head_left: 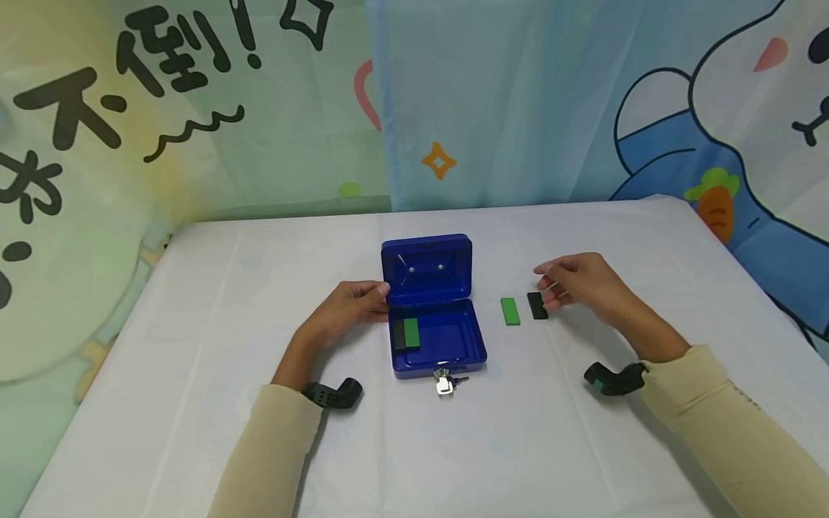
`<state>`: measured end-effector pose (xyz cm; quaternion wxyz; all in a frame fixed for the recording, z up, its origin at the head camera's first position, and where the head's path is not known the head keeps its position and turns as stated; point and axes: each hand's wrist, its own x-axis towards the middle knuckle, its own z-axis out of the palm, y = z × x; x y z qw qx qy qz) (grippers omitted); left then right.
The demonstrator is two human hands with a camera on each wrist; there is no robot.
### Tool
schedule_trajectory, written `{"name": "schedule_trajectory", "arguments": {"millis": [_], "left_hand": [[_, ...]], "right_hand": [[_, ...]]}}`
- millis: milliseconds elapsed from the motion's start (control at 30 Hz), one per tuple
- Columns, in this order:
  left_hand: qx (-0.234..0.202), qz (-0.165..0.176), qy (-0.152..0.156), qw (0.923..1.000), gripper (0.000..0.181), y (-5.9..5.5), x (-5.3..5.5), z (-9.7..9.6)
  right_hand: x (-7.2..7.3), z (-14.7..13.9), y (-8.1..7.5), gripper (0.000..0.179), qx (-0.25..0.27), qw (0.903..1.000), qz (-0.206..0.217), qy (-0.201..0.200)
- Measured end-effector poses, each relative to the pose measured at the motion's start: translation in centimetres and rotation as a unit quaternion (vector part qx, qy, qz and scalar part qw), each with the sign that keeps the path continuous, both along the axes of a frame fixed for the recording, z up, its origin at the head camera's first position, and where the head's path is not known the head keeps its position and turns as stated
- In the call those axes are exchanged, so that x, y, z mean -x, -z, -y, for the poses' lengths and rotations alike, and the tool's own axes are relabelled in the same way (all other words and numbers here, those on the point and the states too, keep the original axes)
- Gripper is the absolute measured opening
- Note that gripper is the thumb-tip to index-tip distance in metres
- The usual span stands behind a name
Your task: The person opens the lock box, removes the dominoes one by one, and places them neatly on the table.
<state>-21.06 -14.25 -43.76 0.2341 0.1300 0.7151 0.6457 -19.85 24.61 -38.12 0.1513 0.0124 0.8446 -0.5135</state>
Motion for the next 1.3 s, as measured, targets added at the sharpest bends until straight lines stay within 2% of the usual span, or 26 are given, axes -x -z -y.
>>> {"name": "schedule_trajectory", "arguments": {"millis": [367,733,1000,1300], "left_hand": [[-0.003,-0.002,0.002,1.0,0.048,0.0,0.1,0.0],[0.004,-0.004,-0.001,1.0,0.046,-0.2,-0.1,0.0],[0.004,0.0,-0.003,1.0,0.048,-0.2,-0.3,0.0],[-0.003,-0.009,0.002,1.0,0.047,-0.2,-0.3,0.0]], "right_hand": [[-0.4,1.4,-1.2,0.038,0.039,0.9988,0.002,-0.031],[-0.3,3.1,-2.5,0.034,0.036,0.9972,0.015,-0.064],[-0.5,4.8,-2.6,0.031,0.056,0.9939,0.013,-0.094],[-0.7,7.1,-2.5,0.031,0.063,0.9906,0.034,-0.116]]}}
